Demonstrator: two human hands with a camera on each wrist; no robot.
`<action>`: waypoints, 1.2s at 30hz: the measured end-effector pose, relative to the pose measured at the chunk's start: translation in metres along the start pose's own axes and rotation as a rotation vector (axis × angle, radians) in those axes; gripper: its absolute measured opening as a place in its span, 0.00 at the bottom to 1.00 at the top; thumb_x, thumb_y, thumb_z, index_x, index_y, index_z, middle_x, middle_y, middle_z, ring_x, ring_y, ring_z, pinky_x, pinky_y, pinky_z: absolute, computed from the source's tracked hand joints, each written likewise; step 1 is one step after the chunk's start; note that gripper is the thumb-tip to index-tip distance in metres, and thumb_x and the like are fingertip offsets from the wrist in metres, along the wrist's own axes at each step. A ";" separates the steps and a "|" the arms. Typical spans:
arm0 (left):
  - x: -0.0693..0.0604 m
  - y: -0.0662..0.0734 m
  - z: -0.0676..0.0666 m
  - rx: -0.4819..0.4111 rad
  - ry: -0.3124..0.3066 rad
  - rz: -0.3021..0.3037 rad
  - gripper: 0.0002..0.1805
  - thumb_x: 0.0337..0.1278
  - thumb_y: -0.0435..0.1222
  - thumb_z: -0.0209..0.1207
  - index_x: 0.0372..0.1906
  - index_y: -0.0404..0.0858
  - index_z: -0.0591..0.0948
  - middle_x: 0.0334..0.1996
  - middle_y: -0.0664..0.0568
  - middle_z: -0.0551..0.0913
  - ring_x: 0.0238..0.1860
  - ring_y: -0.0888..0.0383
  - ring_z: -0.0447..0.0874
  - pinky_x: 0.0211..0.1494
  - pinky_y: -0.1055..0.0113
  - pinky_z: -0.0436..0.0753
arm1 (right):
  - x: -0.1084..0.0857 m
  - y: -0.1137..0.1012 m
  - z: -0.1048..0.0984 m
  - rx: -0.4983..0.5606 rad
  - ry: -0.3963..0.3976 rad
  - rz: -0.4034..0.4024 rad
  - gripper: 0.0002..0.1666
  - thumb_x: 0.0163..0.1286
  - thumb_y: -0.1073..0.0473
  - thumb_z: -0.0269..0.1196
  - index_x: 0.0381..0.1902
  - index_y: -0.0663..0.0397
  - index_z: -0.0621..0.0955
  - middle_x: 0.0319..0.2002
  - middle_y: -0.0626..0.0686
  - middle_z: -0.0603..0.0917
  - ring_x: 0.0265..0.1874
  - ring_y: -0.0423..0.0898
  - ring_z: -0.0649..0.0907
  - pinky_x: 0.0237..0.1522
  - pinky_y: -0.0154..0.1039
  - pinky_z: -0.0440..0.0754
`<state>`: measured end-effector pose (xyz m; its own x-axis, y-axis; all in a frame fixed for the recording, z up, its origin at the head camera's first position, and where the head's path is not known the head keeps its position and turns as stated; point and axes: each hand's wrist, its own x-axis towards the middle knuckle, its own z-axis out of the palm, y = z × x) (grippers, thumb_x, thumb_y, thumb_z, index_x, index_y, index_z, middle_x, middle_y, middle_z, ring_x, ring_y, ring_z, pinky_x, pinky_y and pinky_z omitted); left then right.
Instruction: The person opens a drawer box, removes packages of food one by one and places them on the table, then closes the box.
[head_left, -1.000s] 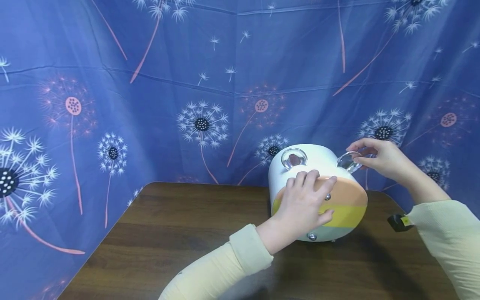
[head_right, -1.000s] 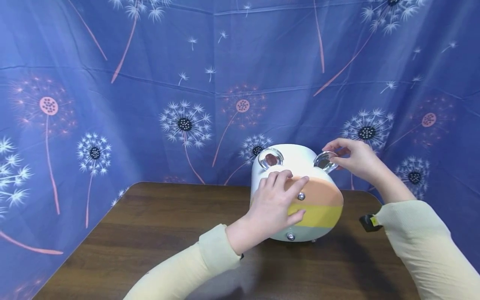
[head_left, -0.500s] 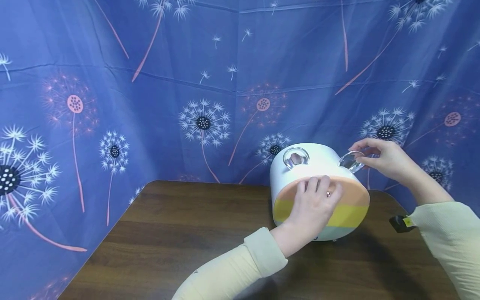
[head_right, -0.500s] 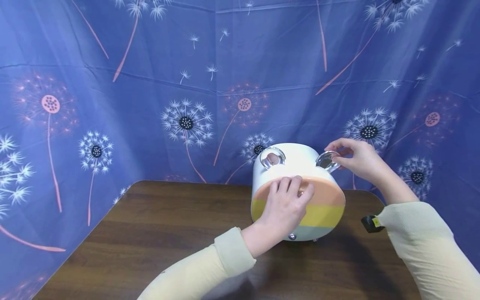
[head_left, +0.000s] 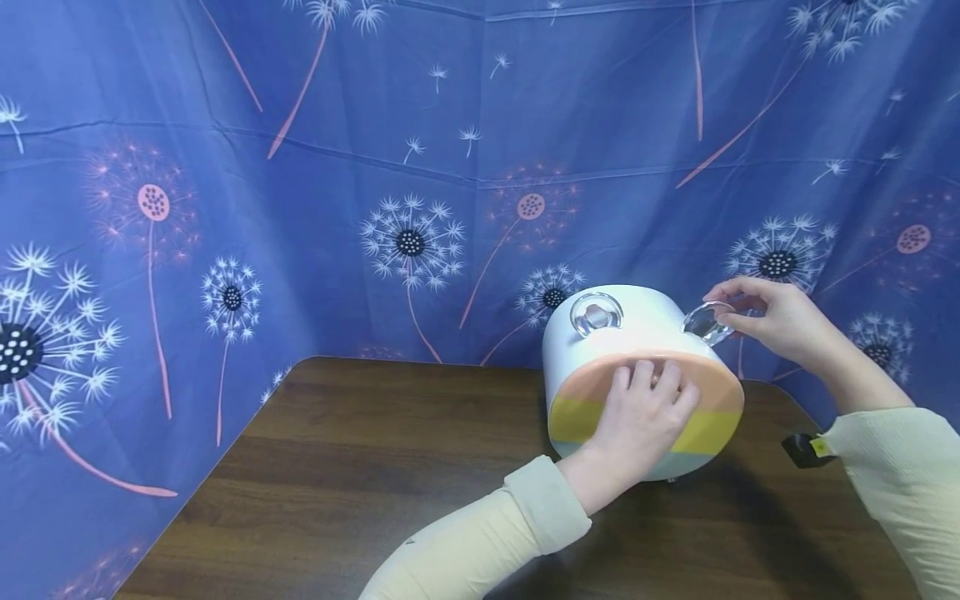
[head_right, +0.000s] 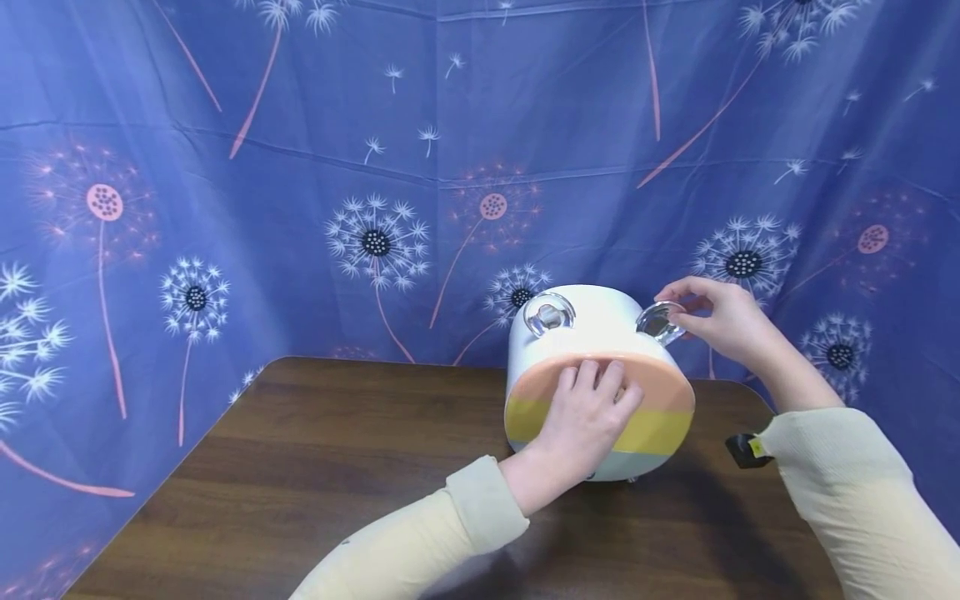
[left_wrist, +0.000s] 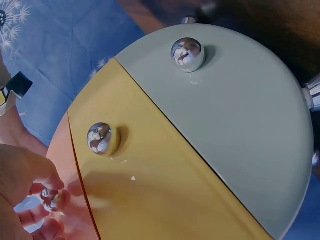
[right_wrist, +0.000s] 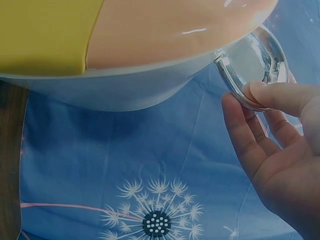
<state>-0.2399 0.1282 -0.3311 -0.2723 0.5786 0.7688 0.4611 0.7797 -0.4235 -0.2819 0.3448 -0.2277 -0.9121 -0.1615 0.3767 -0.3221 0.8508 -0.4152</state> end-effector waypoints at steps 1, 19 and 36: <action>0.000 0.001 0.000 0.001 -0.006 0.003 0.12 0.61 0.39 0.49 0.47 0.53 0.77 0.44 0.57 0.76 0.43 0.56 0.73 0.37 0.66 0.71 | 0.000 0.000 0.000 0.004 0.001 -0.001 0.20 0.66 0.50 0.60 0.52 0.53 0.77 0.51 0.59 0.77 0.33 0.17 0.71 0.30 0.29 0.77; 0.004 0.008 -0.004 0.086 -0.098 0.034 0.12 0.62 0.40 0.50 0.46 0.51 0.80 0.43 0.58 0.75 0.39 0.57 0.71 0.36 0.69 0.69 | -0.001 -0.003 0.001 -0.014 0.015 0.010 0.21 0.66 0.49 0.60 0.52 0.53 0.77 0.51 0.61 0.78 0.31 0.16 0.70 0.29 0.31 0.78; 0.002 0.012 -0.017 0.102 -0.117 0.041 0.12 0.55 0.44 0.54 0.43 0.48 0.80 0.39 0.56 0.75 0.37 0.59 0.72 0.35 0.71 0.69 | -0.002 -0.003 0.001 -0.021 0.017 0.018 0.22 0.66 0.48 0.60 0.53 0.53 0.77 0.49 0.62 0.79 0.31 0.19 0.71 0.28 0.34 0.77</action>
<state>-0.2209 0.1351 -0.3264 -0.3538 0.6299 0.6914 0.3870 0.7716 -0.5048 -0.2794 0.3427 -0.2278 -0.9130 -0.1378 0.3839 -0.3005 0.8636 -0.4048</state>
